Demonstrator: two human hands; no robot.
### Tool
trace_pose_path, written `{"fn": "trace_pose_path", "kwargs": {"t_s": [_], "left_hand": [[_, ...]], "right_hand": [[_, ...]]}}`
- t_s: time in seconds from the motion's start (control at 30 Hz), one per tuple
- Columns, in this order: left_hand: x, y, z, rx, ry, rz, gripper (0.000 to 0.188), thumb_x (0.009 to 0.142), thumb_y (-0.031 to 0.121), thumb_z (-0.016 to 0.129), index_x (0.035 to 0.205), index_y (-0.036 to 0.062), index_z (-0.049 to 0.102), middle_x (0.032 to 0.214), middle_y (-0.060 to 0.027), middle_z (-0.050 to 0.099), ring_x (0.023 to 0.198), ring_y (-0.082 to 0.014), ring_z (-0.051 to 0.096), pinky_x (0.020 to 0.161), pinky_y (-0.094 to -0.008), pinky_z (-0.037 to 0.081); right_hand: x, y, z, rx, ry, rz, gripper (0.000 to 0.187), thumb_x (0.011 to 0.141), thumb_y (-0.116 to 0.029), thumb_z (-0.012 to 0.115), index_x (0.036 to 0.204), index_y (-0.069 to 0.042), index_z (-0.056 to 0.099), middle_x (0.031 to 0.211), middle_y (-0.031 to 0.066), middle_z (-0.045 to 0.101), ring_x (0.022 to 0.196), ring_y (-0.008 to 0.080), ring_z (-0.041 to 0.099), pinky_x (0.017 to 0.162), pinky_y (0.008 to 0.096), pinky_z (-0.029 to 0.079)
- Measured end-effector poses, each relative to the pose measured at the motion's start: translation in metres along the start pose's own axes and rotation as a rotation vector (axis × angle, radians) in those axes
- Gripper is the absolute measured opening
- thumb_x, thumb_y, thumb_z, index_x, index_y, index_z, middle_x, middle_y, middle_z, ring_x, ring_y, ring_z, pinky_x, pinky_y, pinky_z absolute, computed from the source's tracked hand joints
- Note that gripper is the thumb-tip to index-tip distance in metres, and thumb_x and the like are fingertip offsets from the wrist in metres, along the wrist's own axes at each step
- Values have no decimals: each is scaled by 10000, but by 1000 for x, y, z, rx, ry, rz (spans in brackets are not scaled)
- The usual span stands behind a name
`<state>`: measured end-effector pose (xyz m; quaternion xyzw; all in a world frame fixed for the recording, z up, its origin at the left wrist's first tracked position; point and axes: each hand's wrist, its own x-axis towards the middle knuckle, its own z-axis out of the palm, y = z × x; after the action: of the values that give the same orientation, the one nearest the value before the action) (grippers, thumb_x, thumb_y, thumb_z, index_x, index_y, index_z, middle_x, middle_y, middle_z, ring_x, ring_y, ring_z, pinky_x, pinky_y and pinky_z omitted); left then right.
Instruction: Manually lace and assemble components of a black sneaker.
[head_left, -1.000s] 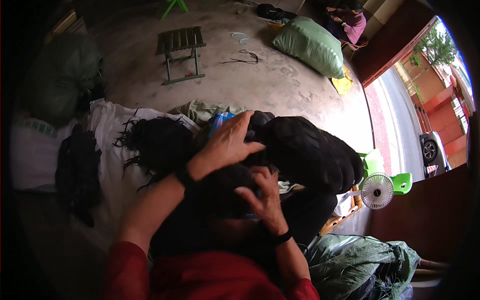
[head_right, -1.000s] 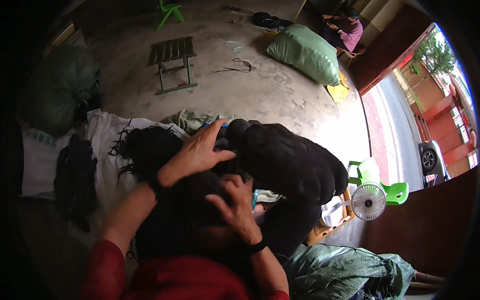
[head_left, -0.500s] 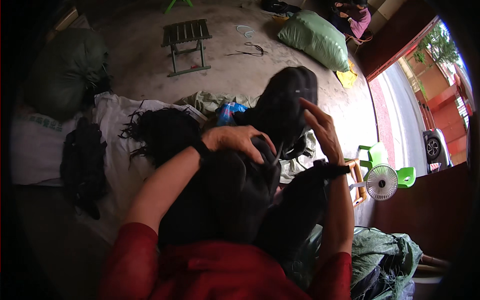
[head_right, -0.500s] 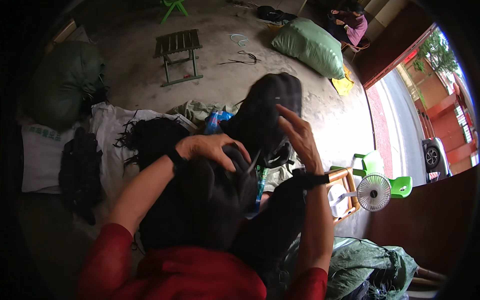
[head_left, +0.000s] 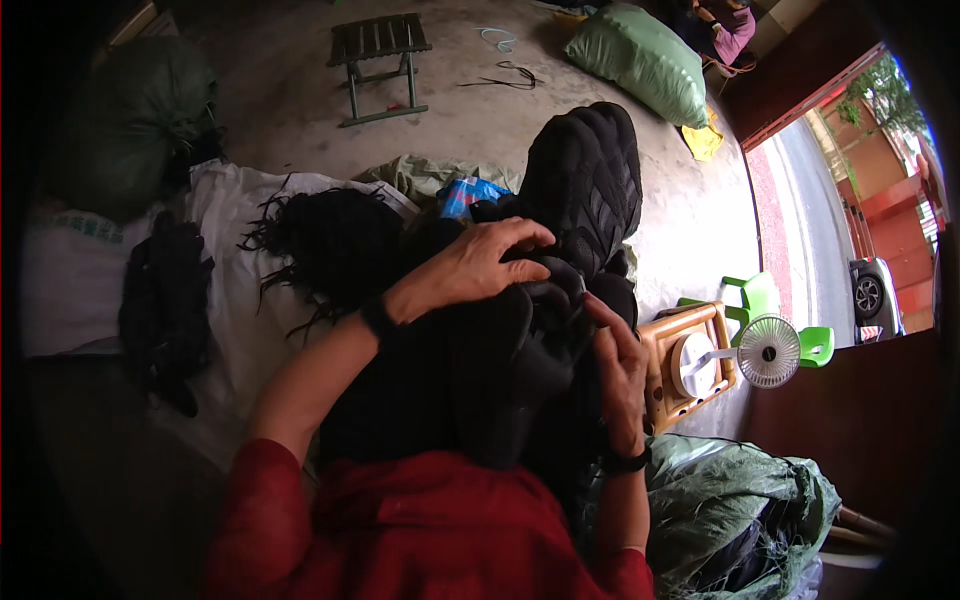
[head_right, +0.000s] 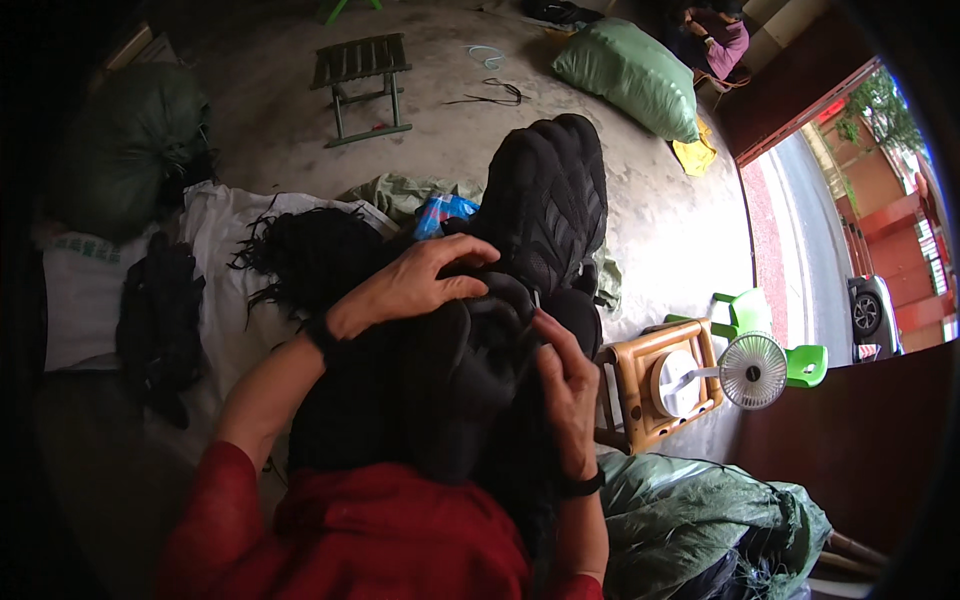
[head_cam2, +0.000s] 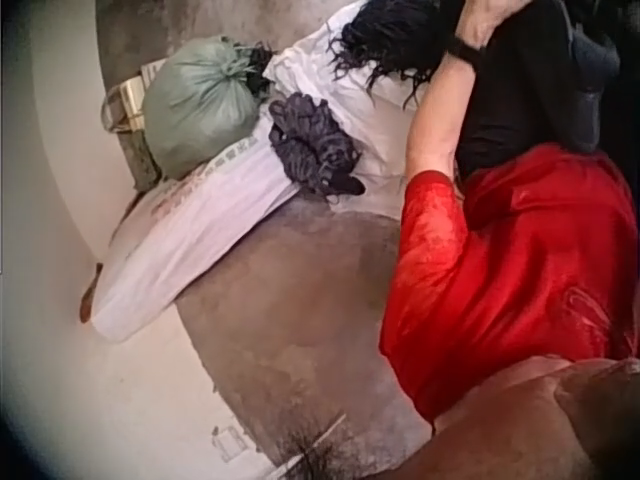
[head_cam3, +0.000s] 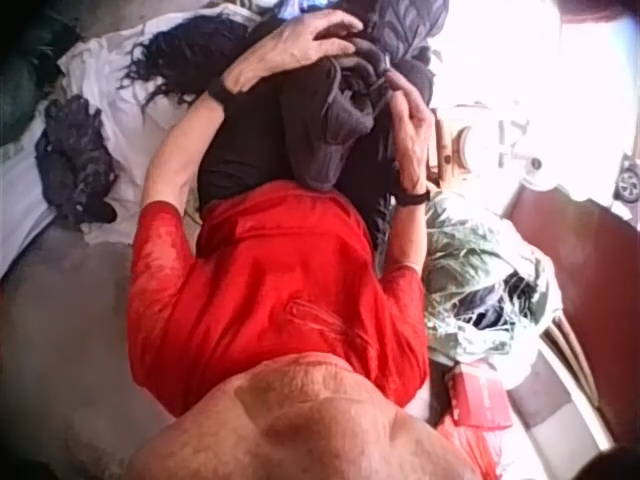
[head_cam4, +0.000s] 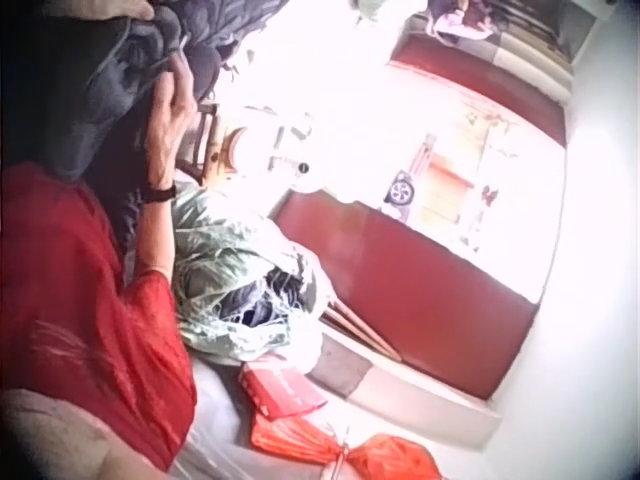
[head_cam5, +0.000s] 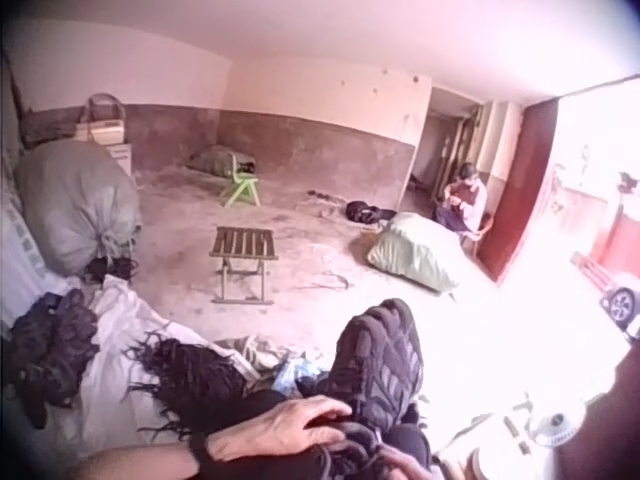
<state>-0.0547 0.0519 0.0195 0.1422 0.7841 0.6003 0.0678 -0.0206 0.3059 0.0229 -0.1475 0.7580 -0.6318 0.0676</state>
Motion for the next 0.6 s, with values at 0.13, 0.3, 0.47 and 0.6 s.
{"fn": "trace_pose_path", "kwargs": {"t_s": [0.13,0.3,0.47,0.6], "left_hand": [[-43,10,33,420,171,434,443,869,368,686,1192,71,624,1245,-121,595,1287,-333,471,1074,-457,376],[-53,20,37,717,237,345,305,834,285,718,987,41,617,983,-105,595,1053,-291,579,938,-431,458],[-62,25,25,964,86,369,297,854,310,683,713,82,556,754,-53,535,854,-216,604,742,-356,478],[-53,29,26,1035,-37,269,339,911,385,600,747,89,622,797,-54,594,863,-224,605,766,-368,460]], "right_hand": [[11,-14,8,-168,-138,-107,340,897,-172,635,1178,18,643,1286,158,598,1214,275,556,1026,358,406],[20,-13,-8,-212,-170,-89,207,857,-102,632,1032,2,670,1139,125,635,1120,258,579,981,349,413],[21,-33,-15,-645,-459,-317,164,822,-160,675,931,-39,649,990,114,607,961,300,574,877,374,406],[18,-22,-19,-487,-486,-325,288,833,-239,698,1033,-47,622,1070,103,579,1089,293,524,965,399,387]]}}
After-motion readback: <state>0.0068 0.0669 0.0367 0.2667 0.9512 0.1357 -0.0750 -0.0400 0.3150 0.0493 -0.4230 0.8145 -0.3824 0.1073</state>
